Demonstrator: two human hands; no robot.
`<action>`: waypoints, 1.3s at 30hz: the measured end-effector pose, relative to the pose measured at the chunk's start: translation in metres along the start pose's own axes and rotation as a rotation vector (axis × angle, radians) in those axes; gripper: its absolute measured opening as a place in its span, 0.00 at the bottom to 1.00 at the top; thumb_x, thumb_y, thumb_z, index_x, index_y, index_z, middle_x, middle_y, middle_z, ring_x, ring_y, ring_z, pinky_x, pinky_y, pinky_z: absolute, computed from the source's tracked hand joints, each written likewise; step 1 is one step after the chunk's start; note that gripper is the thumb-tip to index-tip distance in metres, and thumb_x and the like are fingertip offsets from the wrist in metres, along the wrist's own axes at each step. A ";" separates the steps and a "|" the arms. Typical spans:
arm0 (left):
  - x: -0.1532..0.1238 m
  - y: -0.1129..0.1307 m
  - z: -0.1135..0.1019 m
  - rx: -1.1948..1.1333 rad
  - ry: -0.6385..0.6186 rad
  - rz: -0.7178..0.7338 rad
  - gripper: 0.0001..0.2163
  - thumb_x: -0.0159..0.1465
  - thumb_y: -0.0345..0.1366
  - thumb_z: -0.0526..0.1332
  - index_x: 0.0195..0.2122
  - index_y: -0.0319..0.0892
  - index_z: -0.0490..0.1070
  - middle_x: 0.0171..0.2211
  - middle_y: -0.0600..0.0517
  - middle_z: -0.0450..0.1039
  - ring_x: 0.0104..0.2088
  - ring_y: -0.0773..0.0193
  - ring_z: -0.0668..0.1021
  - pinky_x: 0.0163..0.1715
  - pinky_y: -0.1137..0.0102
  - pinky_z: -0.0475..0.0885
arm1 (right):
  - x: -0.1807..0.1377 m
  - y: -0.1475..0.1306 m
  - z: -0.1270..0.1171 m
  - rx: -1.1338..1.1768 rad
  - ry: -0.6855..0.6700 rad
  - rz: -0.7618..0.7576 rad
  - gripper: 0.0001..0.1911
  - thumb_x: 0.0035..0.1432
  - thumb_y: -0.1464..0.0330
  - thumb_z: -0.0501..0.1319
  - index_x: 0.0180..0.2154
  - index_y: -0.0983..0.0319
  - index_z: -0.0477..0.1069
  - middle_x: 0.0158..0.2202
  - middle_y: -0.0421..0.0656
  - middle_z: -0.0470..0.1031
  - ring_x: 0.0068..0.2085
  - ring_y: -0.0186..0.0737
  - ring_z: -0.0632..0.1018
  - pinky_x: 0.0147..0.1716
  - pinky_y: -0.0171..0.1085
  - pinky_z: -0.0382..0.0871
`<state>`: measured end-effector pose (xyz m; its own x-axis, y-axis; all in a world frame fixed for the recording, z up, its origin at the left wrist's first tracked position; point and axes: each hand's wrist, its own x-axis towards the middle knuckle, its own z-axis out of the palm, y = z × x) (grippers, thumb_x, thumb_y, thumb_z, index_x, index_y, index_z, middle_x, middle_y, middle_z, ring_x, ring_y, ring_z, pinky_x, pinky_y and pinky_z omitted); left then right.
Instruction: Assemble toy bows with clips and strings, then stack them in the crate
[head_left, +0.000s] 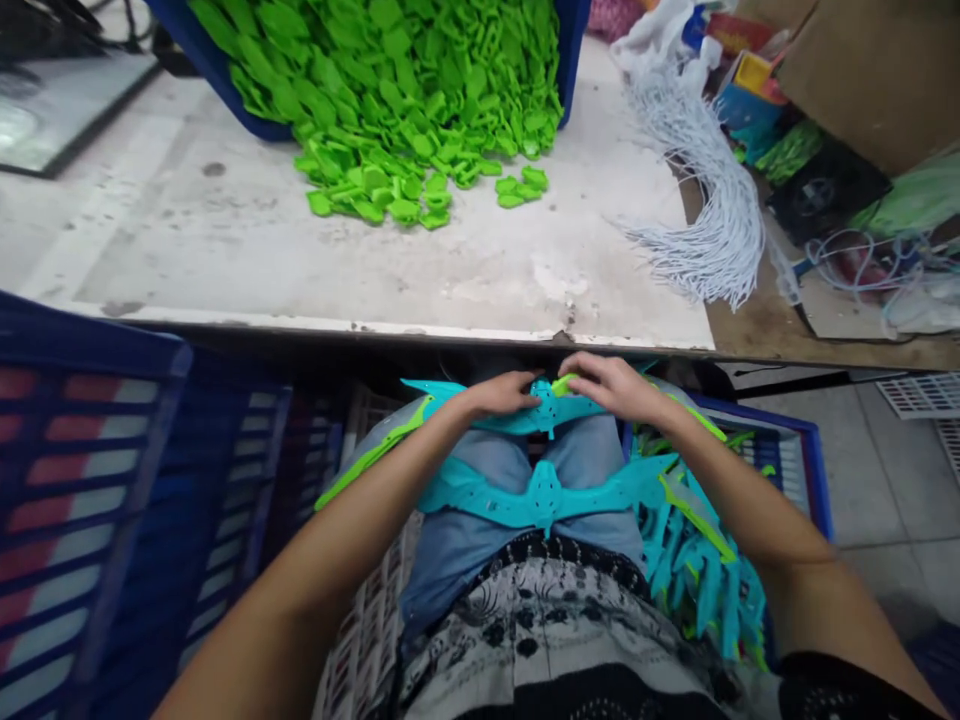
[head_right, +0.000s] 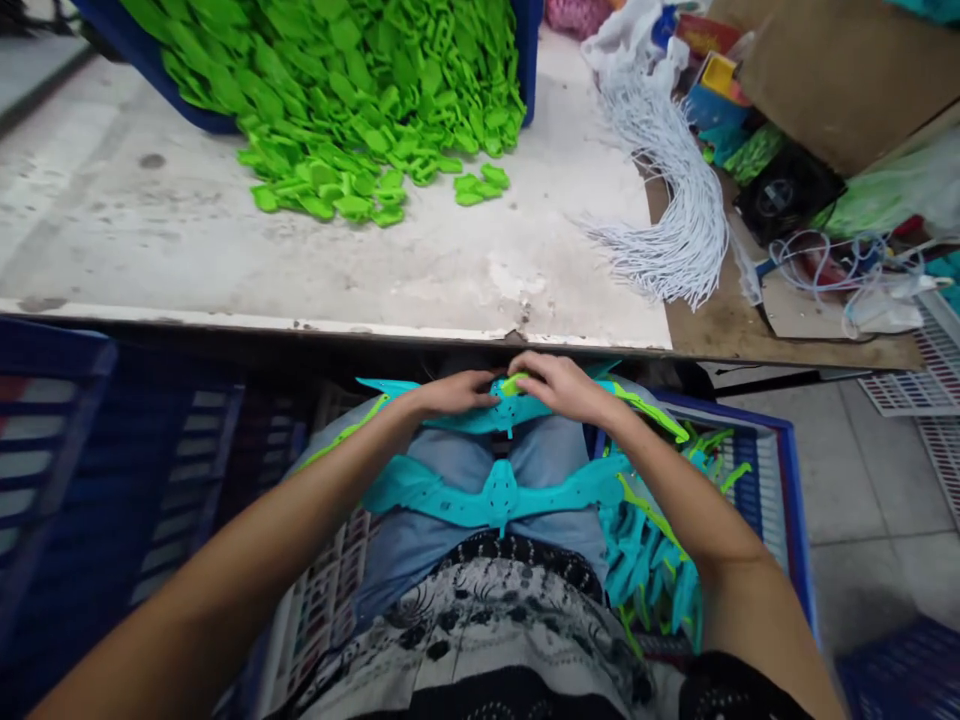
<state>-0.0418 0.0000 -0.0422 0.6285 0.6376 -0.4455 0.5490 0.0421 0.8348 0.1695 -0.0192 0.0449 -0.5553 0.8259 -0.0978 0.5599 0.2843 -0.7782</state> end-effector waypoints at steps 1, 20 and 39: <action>0.000 0.001 0.001 0.004 0.008 -0.007 0.31 0.59 0.39 0.59 0.63 0.35 0.60 0.57 0.43 0.70 0.54 0.54 0.74 0.50 0.69 0.70 | -0.012 0.008 0.010 0.057 0.022 0.074 0.11 0.58 0.62 0.57 0.38 0.61 0.70 0.34 0.42 0.77 0.35 0.37 0.76 0.37 0.36 0.68; 0.001 0.011 0.020 -0.208 0.165 -0.085 0.27 0.59 0.41 0.62 0.58 0.33 0.68 0.40 0.46 0.78 0.39 0.59 0.77 0.37 0.72 0.71 | -0.015 0.010 0.134 0.707 0.648 0.734 0.14 0.53 0.62 0.60 0.40 0.62 0.63 0.12 0.29 0.67 0.12 0.30 0.68 0.11 0.27 0.60; 0.006 0.003 0.022 0.018 0.147 0.065 0.28 0.62 0.41 0.57 0.61 0.28 0.62 0.61 0.37 0.64 0.59 0.50 0.70 0.56 0.65 0.65 | -0.022 0.008 0.105 0.686 0.318 0.841 0.31 0.60 0.59 0.59 0.61 0.63 0.57 0.13 0.34 0.70 0.14 0.34 0.74 0.10 0.24 0.59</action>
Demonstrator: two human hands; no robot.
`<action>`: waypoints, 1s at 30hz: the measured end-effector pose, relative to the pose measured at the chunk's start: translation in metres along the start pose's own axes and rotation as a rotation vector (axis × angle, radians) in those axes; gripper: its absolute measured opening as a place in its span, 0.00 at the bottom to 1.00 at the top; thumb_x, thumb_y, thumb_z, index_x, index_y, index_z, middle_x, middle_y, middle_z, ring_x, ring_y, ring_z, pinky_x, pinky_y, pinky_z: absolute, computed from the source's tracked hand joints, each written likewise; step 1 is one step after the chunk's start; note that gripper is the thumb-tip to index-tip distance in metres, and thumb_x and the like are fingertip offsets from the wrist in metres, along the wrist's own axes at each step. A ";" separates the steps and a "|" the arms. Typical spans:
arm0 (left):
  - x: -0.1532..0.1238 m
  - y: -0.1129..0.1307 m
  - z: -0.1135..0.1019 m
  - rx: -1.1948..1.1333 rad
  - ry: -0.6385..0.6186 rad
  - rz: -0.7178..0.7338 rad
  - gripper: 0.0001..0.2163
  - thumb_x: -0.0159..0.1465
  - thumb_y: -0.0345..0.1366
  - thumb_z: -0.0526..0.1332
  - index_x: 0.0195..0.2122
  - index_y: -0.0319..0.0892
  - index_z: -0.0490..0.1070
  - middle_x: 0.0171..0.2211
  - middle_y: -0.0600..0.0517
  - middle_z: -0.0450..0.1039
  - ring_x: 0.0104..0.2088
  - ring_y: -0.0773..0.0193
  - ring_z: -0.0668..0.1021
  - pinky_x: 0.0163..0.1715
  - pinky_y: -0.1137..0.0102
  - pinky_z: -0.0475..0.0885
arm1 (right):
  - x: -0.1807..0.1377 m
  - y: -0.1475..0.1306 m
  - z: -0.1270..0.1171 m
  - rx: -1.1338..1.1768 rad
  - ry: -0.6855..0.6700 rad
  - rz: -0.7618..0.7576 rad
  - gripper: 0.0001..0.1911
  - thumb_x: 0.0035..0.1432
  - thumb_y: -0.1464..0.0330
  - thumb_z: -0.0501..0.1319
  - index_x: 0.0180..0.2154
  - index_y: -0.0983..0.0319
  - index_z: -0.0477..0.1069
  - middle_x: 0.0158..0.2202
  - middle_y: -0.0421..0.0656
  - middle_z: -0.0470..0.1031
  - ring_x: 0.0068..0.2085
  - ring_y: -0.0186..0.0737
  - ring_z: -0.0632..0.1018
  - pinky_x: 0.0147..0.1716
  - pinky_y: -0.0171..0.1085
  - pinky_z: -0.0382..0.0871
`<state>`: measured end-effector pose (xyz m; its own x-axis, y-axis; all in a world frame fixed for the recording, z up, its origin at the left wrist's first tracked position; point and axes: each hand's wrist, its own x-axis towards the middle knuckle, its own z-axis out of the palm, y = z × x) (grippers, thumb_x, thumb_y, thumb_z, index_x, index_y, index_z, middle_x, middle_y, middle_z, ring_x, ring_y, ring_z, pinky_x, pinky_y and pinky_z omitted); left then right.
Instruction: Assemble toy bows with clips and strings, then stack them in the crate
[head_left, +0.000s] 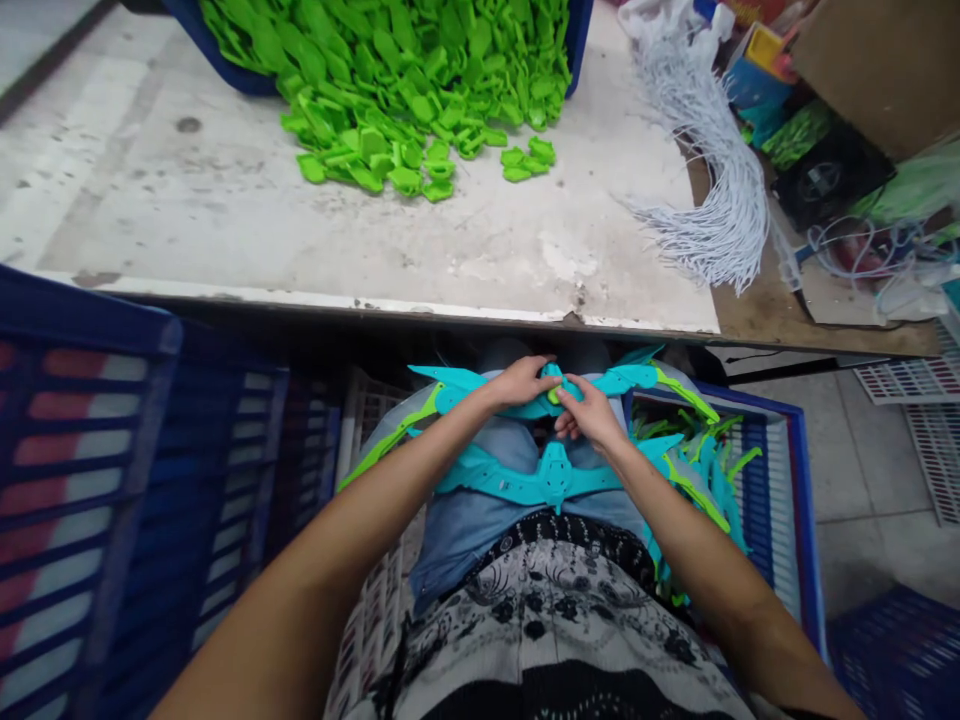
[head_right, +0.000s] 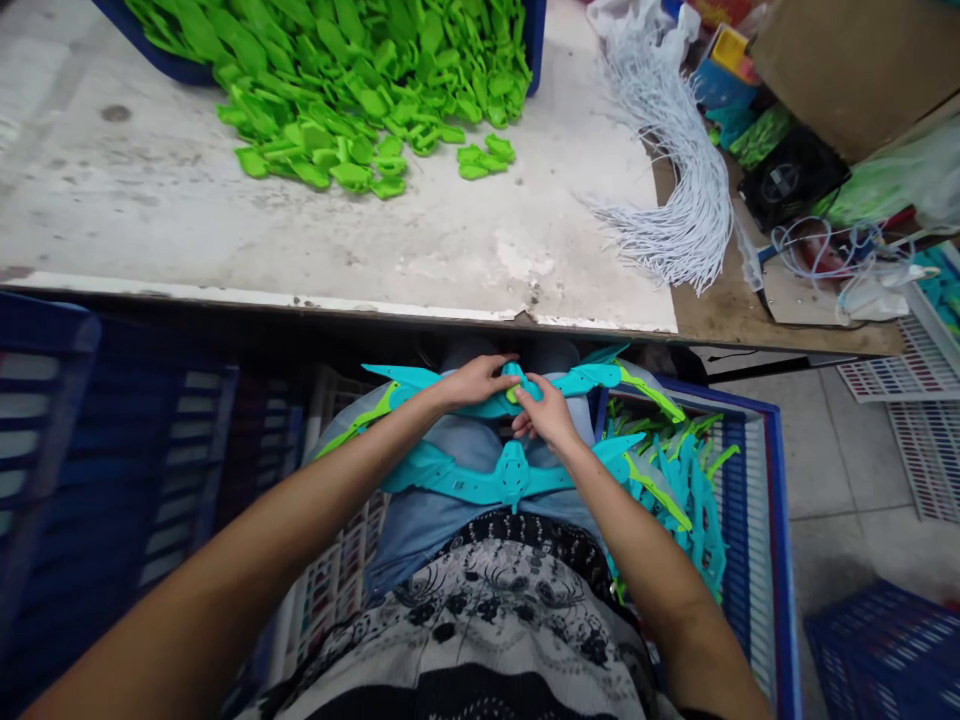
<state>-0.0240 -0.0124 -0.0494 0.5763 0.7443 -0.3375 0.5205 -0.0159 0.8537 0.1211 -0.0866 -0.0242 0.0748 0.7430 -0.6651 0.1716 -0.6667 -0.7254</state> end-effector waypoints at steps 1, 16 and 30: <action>0.001 -0.001 -0.001 0.015 -0.009 0.008 0.28 0.62 0.41 0.57 0.61 0.28 0.62 0.61 0.37 0.64 0.59 0.50 0.70 0.57 0.66 0.64 | 0.001 0.002 0.001 0.001 0.011 -0.016 0.31 0.60 0.59 0.59 0.61 0.63 0.58 0.13 0.33 0.70 0.14 0.34 0.74 0.10 0.24 0.59; 0.002 0.000 0.000 -0.026 0.022 0.024 0.26 0.61 0.40 0.60 0.57 0.29 0.67 0.54 0.38 0.72 0.51 0.52 0.76 0.51 0.64 0.69 | 0.002 -0.004 -0.005 -0.203 0.015 -0.086 0.32 0.56 0.62 0.62 0.59 0.66 0.60 0.14 0.32 0.70 0.15 0.34 0.73 0.13 0.28 0.63; 0.001 -0.001 0.000 -0.130 0.014 0.004 0.26 0.62 0.41 0.59 0.57 0.29 0.67 0.52 0.39 0.74 0.51 0.52 0.76 0.50 0.66 0.70 | -0.007 0.015 0.006 -0.890 0.440 -0.613 0.17 0.61 0.62 0.56 0.47 0.65 0.73 0.36 0.48 0.78 0.36 0.43 0.78 0.34 0.36 0.68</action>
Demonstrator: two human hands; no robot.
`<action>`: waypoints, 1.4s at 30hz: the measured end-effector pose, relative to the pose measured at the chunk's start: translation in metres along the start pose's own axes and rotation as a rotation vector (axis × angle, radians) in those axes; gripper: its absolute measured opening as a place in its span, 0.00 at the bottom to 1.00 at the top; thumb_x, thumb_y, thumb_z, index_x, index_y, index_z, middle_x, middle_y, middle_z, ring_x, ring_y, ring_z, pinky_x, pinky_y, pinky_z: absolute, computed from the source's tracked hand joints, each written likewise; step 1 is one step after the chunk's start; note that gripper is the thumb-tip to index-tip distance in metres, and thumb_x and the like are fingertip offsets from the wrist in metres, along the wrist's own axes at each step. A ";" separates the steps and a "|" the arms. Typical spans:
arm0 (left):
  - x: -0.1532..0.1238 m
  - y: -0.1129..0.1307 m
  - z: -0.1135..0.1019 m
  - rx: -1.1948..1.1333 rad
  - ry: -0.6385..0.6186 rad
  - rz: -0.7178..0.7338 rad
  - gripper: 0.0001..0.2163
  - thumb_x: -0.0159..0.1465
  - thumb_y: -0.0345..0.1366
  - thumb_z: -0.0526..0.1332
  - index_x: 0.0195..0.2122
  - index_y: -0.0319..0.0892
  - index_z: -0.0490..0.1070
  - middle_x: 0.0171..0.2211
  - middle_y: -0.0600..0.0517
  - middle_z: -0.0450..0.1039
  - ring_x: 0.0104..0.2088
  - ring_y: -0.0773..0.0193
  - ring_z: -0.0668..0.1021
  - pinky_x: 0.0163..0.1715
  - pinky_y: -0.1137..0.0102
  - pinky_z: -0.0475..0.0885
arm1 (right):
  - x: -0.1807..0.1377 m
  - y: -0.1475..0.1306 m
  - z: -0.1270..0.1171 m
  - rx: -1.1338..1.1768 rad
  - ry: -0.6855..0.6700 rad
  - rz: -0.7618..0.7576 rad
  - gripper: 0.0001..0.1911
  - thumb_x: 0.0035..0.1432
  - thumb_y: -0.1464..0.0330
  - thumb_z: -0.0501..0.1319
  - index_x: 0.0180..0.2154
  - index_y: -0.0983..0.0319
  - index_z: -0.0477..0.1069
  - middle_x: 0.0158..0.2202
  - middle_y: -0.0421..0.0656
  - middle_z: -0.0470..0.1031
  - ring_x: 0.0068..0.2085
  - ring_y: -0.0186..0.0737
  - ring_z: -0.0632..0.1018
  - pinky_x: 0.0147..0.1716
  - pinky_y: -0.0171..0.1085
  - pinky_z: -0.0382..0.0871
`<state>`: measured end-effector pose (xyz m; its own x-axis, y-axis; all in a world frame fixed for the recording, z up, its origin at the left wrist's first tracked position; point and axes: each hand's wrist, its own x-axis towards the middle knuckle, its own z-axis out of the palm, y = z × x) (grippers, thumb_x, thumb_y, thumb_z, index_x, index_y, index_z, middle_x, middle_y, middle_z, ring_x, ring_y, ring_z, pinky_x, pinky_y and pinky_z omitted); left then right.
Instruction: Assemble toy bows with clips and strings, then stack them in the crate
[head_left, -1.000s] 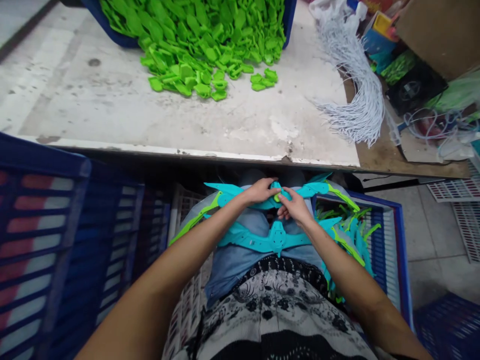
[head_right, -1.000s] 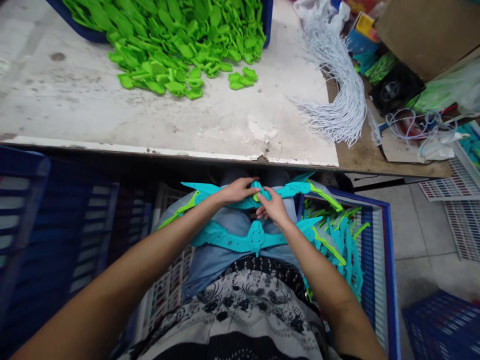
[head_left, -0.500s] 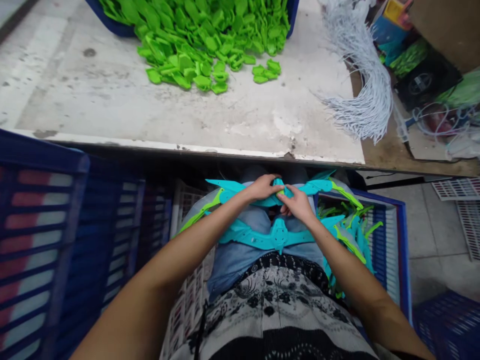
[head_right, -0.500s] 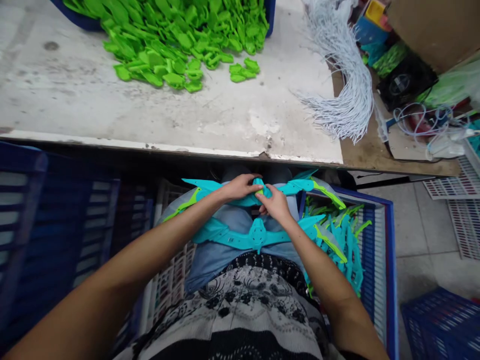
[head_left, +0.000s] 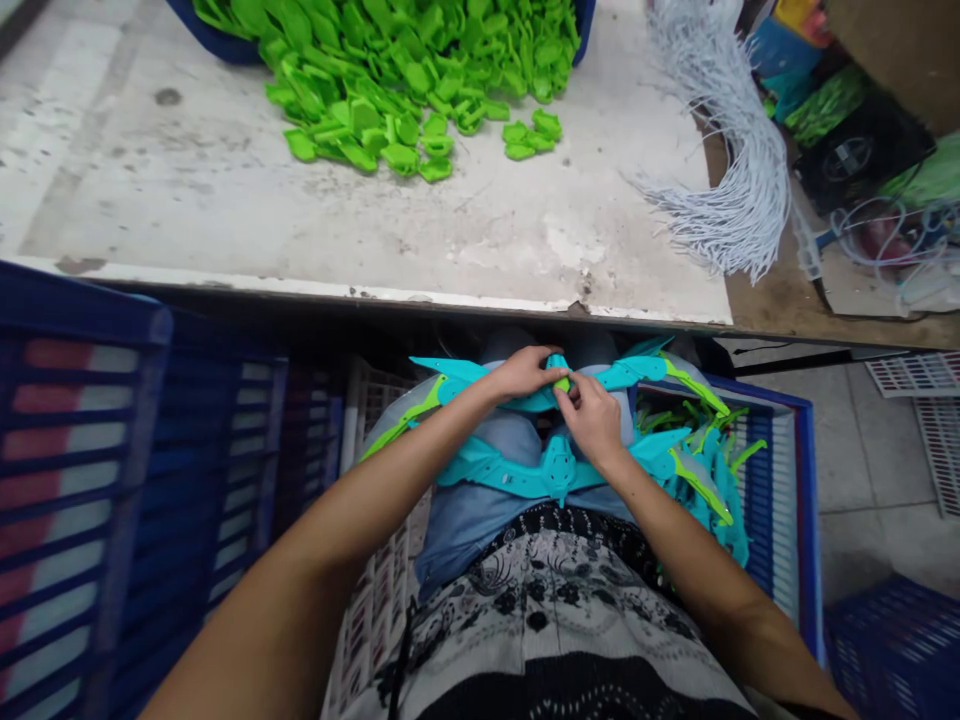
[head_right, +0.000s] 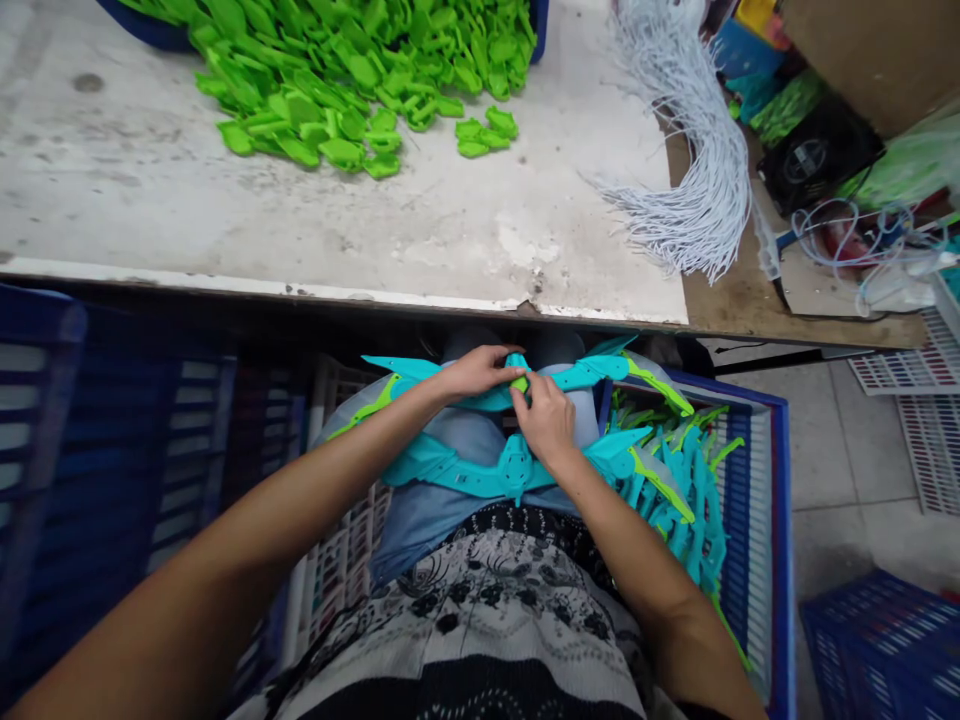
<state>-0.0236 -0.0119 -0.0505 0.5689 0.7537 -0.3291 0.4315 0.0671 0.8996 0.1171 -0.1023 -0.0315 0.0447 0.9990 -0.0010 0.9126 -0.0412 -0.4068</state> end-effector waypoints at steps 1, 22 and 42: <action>0.000 0.000 -0.001 -0.023 -0.008 -0.013 0.25 0.63 0.41 0.58 0.58 0.29 0.66 0.54 0.39 0.73 0.52 0.53 0.75 0.50 0.66 0.70 | -0.001 0.000 0.002 0.006 0.027 -0.016 0.17 0.61 0.62 0.56 0.46 0.65 0.74 0.36 0.48 0.78 0.35 0.42 0.78 0.34 0.36 0.68; -0.003 0.001 0.000 -0.095 -0.063 -0.053 0.24 0.63 0.39 0.58 0.58 0.32 0.66 0.50 0.44 0.76 0.48 0.56 0.76 0.45 0.70 0.71 | 0.001 0.011 -0.003 0.189 -0.031 0.069 0.10 0.54 0.61 0.60 0.30 0.61 0.70 0.23 0.39 0.73 0.26 0.36 0.74 0.29 0.34 0.65; -0.004 0.006 -0.004 -0.062 -0.074 -0.073 0.23 0.65 0.41 0.56 0.58 0.33 0.67 0.51 0.44 0.76 0.51 0.55 0.75 0.48 0.70 0.70 | 0.001 0.004 0.003 0.225 -0.006 0.151 0.13 0.53 0.57 0.60 0.31 0.60 0.69 0.23 0.39 0.72 0.27 0.37 0.74 0.30 0.35 0.65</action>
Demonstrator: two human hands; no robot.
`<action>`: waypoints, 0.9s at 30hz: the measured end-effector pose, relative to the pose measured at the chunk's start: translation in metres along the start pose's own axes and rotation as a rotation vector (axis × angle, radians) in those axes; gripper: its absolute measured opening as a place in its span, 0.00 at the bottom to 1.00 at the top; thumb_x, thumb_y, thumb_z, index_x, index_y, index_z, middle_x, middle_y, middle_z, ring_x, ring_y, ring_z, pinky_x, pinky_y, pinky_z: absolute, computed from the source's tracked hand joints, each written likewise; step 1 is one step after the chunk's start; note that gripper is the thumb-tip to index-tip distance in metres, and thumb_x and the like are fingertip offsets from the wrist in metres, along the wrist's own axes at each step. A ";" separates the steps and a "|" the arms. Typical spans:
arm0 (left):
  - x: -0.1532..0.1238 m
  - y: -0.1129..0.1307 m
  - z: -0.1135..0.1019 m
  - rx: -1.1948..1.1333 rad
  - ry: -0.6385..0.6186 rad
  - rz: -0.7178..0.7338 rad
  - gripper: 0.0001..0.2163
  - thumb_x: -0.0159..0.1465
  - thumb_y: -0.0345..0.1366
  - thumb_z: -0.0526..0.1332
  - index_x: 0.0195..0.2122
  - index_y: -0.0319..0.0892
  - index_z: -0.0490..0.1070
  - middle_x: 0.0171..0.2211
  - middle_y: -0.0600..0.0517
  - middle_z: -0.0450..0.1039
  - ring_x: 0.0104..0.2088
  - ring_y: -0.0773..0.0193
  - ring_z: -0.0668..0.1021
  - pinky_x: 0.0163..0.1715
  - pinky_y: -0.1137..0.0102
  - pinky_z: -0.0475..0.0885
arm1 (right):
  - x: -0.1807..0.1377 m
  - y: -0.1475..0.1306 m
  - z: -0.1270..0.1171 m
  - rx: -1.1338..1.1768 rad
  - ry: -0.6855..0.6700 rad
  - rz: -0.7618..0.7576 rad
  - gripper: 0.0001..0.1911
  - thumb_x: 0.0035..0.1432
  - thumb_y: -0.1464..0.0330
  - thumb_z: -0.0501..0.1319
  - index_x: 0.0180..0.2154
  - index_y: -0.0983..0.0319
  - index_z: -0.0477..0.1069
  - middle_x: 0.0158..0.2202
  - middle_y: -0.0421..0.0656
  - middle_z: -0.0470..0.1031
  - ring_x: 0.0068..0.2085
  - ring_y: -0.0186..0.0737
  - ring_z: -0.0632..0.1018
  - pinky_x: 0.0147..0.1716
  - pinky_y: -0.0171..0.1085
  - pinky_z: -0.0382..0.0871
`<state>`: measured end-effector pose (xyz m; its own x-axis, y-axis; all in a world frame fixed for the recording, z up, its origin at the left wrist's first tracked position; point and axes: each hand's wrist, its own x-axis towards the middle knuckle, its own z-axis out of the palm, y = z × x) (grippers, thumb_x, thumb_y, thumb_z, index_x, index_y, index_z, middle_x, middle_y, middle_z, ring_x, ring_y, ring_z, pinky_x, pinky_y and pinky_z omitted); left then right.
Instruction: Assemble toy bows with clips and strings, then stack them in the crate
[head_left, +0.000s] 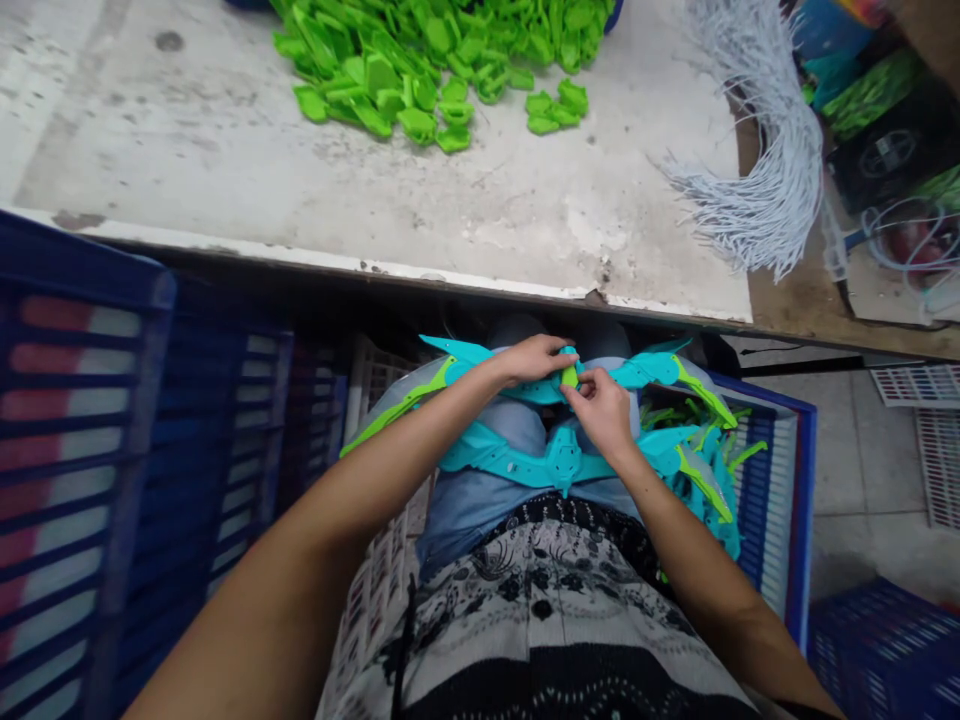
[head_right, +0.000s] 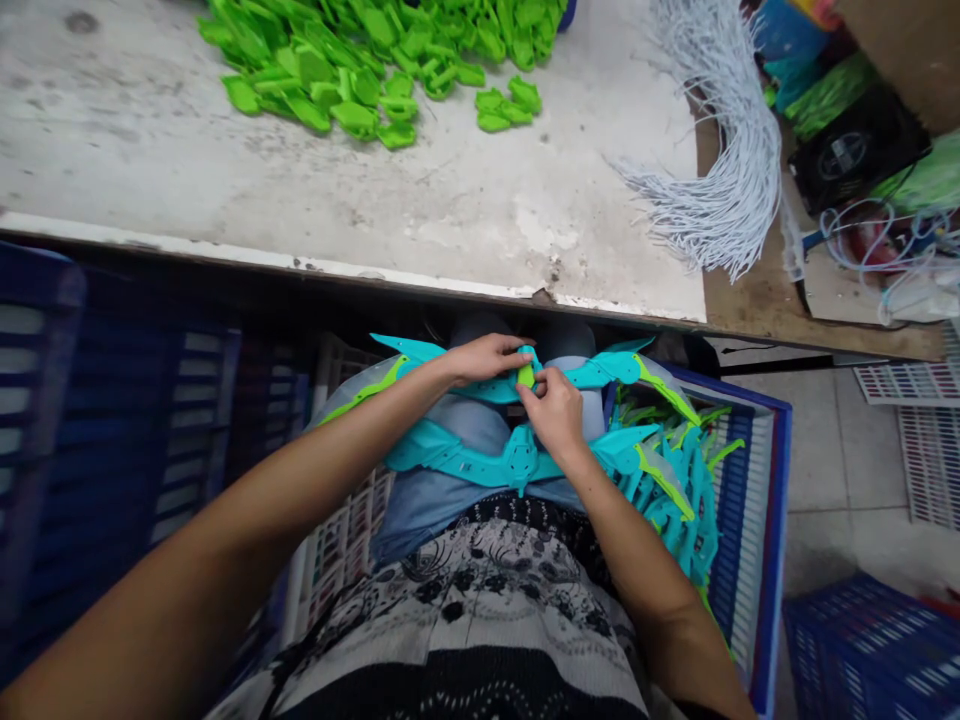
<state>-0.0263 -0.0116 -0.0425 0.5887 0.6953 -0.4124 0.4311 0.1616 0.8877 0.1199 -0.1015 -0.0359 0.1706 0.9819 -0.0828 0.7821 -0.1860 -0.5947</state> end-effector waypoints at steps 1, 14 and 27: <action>0.000 0.000 0.000 -0.003 -0.001 -0.001 0.23 0.65 0.41 0.57 0.58 0.34 0.67 0.52 0.45 0.75 0.52 0.55 0.75 0.48 0.70 0.69 | 0.001 -0.001 0.000 0.016 -0.001 0.015 0.13 0.52 0.57 0.60 0.30 0.60 0.69 0.22 0.38 0.72 0.26 0.37 0.74 0.30 0.35 0.65; 0.002 0.000 0.001 -0.047 0.006 -0.019 0.19 0.66 0.39 0.55 0.55 0.35 0.71 0.52 0.46 0.75 0.49 0.58 0.76 0.46 0.71 0.70 | -0.001 -0.004 -0.001 0.036 0.007 -0.035 0.11 0.55 0.59 0.58 0.31 0.61 0.69 0.23 0.38 0.72 0.26 0.36 0.73 0.30 0.34 0.66; 0.001 0.001 0.001 -0.046 0.010 0.013 0.19 0.67 0.42 0.52 0.48 0.34 0.74 0.49 0.46 0.77 0.50 0.57 0.75 0.49 0.70 0.68 | -0.004 -0.007 -0.001 -0.081 0.071 -0.059 0.11 0.53 0.63 0.59 0.36 0.62 0.71 0.33 0.45 0.75 0.31 0.39 0.74 0.33 0.37 0.68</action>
<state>-0.0246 -0.0113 -0.0419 0.5874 0.7041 -0.3991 0.3912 0.1847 0.9016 0.1145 -0.1037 -0.0306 0.1623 0.9867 0.0091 0.8376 -0.1329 -0.5298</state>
